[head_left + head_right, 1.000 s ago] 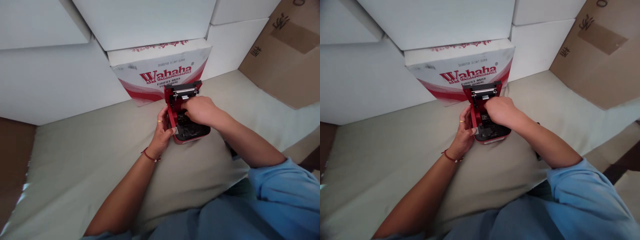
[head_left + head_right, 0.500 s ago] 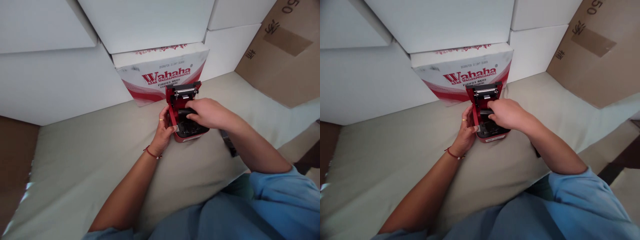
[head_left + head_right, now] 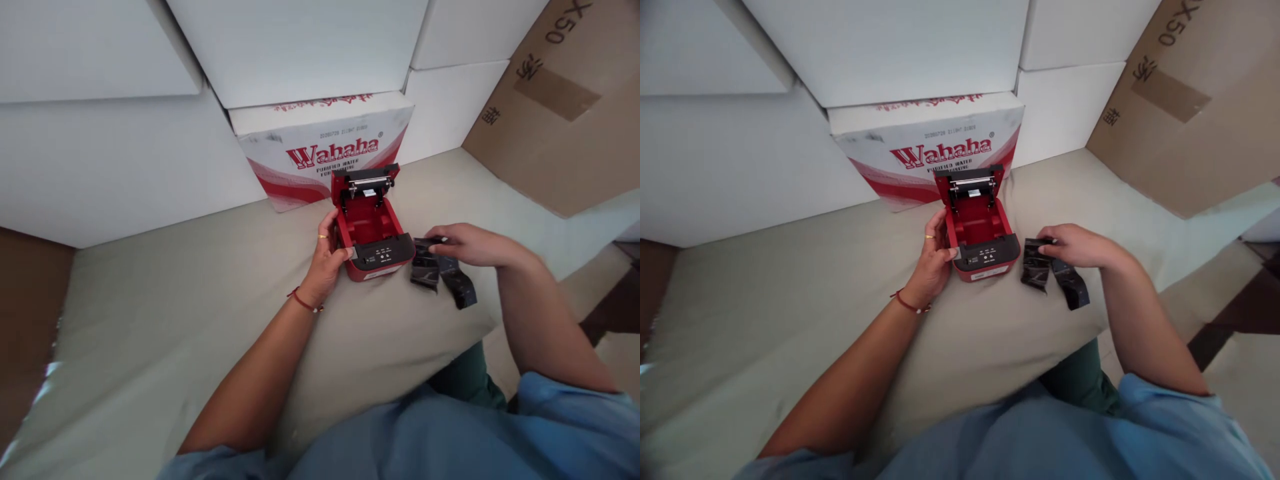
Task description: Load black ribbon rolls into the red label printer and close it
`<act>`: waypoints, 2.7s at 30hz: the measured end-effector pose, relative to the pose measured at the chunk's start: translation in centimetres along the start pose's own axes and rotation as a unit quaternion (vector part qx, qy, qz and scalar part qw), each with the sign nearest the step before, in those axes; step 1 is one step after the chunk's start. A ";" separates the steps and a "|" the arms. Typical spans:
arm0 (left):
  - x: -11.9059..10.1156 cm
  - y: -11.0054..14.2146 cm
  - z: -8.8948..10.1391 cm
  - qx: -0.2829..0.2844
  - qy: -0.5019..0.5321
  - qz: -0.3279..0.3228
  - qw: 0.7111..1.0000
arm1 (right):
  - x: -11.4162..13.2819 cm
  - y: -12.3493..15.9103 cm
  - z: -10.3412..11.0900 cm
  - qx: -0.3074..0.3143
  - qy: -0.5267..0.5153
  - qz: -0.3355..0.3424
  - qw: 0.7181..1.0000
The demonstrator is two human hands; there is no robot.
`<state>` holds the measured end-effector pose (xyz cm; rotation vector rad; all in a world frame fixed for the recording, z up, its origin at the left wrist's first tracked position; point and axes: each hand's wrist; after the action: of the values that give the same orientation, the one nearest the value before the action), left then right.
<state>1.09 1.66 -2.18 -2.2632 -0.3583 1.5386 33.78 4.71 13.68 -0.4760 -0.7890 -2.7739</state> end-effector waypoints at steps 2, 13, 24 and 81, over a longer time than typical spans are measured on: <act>0.2 0.0 0.2 0.009 -0.008 -0.002 1.000 | 0.2 -0.8 -1.5 -0.042 -0.016 -0.021 0.999; 0.5 -0.1 0.5 0.018 -0.002 -0.005 1.000 | -6.4 0.5 -1.7 -0.107 0.018 -0.114 0.988; 0.6 -0.3 0.4 0.015 -0.003 -0.011 1.000 | -2.7 6.0 2.6 0.007 0.017 0.049 0.999; -1.7 1.0 -1.2 -0.060 -0.214 -0.127 0.967 | 7.9 3.8 -12.5 -0.369 0.050 0.191 0.908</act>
<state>1.51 -0.14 -0.79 -1.8577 -0.8459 1.8956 24.54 -6.20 8.29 -0.5250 0.3858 -2.5904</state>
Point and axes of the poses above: each hand's wrist, its own y-axis away from the middle knuckle, its own z-axis out of the back of the hand, x = y × z, and after that the axes turned 9 degrees about -z, right-handed
